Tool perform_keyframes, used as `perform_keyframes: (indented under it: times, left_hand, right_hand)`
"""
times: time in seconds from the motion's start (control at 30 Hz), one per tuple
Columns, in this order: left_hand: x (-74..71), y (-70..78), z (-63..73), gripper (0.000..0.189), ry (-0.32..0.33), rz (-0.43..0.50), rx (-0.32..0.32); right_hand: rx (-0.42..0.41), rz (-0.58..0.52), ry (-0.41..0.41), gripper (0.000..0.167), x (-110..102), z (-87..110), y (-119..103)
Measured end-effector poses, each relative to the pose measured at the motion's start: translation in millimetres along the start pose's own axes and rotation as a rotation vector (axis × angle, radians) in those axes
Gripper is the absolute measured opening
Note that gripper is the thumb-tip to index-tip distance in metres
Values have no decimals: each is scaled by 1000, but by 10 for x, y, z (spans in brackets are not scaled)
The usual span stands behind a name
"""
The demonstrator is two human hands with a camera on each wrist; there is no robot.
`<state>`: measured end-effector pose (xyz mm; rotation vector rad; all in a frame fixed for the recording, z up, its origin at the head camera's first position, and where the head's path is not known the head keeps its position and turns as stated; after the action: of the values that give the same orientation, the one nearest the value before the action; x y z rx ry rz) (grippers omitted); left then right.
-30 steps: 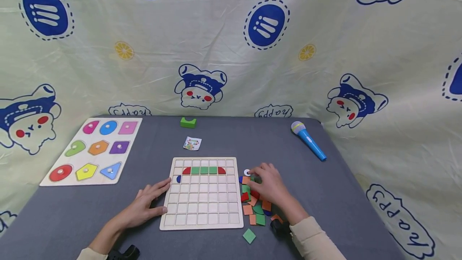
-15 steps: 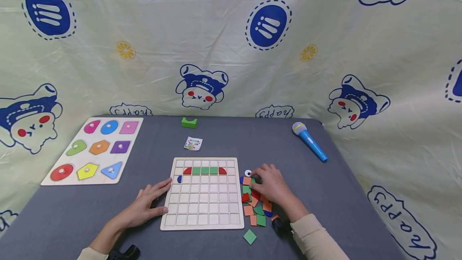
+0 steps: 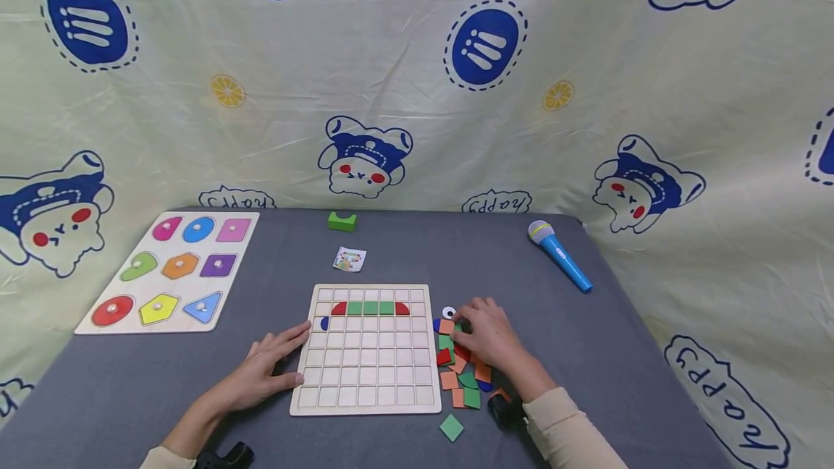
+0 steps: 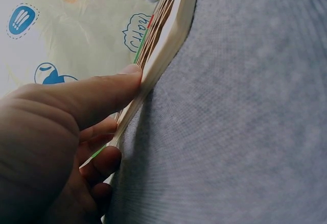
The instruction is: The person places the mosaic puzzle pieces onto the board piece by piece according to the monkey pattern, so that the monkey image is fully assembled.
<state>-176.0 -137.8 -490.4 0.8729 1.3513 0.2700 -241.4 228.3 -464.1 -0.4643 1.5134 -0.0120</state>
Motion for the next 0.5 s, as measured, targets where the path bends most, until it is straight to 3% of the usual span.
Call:
perform_keyframes:
  times: [0.27, 0.5]
  left_hand:
    - [-2, 10, -3, 70, -2, 6, -3]
    - [1, 6, -3, 70, -6, 4, -7]
  right_hand:
    - [1, -38, 9, 23, -64, 13, -1]
    - [-76, -52, 41, 20, -90, 6, -245]
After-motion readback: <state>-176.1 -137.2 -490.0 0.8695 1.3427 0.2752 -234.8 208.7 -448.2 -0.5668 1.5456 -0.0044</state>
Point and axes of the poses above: each hand's wrist, its own z-axis away from the middle knuckle, its own x-axis out of the palm, y = z × x, the point moved 5 cm from there along -z, towards the middle knuckle, and after that the axes turned 1 degree about -y, right-handed, at the moved point
